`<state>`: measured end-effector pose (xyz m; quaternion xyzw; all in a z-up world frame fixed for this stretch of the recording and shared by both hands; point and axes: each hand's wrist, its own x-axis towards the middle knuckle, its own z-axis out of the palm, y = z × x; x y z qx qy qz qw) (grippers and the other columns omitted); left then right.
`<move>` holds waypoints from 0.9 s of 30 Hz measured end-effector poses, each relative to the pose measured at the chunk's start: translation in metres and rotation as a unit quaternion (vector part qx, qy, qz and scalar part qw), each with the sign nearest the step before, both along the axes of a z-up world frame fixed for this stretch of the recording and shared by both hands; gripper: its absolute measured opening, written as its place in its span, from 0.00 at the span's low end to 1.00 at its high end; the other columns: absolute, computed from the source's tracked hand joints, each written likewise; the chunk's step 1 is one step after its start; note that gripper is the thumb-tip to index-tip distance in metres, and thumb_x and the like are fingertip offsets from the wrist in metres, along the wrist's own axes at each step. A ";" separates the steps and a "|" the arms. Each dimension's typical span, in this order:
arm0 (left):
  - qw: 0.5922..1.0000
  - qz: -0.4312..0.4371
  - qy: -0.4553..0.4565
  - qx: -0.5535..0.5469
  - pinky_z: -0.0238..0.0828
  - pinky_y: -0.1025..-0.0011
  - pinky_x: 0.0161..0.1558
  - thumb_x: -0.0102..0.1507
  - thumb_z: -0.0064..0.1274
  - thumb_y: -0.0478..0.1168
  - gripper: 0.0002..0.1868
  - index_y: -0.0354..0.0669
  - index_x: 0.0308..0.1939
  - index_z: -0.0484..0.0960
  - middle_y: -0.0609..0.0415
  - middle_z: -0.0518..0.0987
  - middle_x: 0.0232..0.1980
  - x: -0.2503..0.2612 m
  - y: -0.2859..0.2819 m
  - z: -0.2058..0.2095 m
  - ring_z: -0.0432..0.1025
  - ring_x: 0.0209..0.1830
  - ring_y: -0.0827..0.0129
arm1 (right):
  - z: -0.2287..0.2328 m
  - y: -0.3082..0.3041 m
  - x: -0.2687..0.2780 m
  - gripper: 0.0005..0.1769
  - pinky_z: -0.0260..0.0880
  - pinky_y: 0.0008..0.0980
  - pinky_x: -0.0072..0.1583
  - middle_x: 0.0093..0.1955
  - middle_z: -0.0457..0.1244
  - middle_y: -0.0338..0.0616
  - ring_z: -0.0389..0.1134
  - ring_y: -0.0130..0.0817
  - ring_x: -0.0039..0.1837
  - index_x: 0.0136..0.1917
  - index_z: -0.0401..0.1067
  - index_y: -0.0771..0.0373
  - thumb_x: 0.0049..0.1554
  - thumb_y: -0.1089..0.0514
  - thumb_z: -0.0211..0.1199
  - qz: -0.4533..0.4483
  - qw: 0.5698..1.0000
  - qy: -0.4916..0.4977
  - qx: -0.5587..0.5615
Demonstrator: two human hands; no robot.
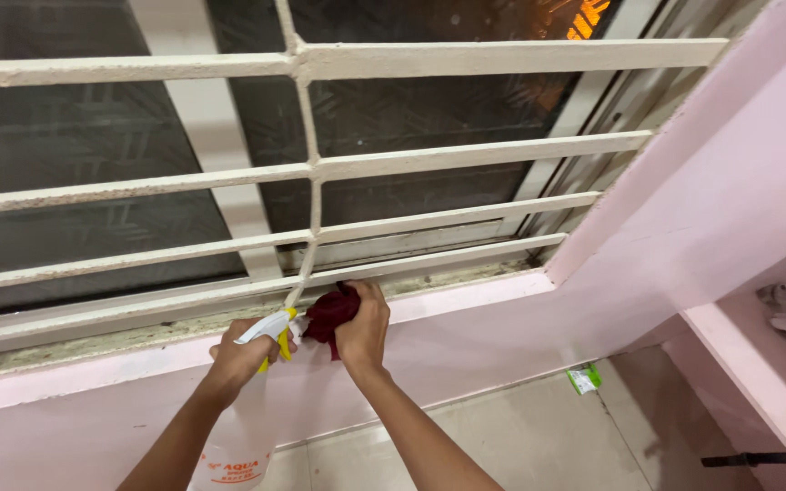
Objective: The person cleans the bottom horizontal bar of a white metal window frame. They repeatedly spray a cleaning solution from a white bottle onto the frame and wipe it with a red cloth. The person moves along the length of the frame, treating different sections sequentially.
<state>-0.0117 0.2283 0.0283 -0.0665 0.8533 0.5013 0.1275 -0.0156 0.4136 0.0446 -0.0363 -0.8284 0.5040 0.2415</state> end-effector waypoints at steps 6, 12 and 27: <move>0.997 0.005 0.070 0.034 0.70 0.63 0.34 0.49 0.48 0.34 0.13 0.30 0.32 0.84 0.44 0.83 0.26 -0.017 0.038 -0.005 0.75 0.27 0.61 | 0.012 0.021 0.003 0.34 0.66 0.47 0.60 0.61 0.64 0.56 0.64 0.59 0.63 0.62 0.70 0.68 0.40 0.81 0.59 0.093 0.993 -0.037 0.059; 0.986 0.037 0.163 0.017 0.72 0.65 0.31 0.49 0.47 0.34 0.18 0.32 0.38 0.85 0.46 0.81 0.25 -0.029 0.062 -0.007 0.77 0.24 0.61 | -0.001 0.037 -0.008 0.39 0.62 0.43 0.68 0.70 0.59 0.56 0.60 0.56 0.69 0.66 0.67 0.67 0.40 0.78 0.64 0.185 0.964 -0.083 0.173; 0.980 0.093 0.157 0.083 0.73 0.63 0.33 0.51 0.43 0.32 0.15 0.28 0.37 0.82 0.44 0.81 0.28 -0.022 0.066 -0.018 0.76 0.26 0.62 | 0.007 0.023 -0.013 0.45 0.63 0.45 0.71 0.75 0.49 0.58 0.58 0.58 0.70 0.73 0.55 0.68 0.43 0.73 0.68 0.242 0.911 -0.154 0.297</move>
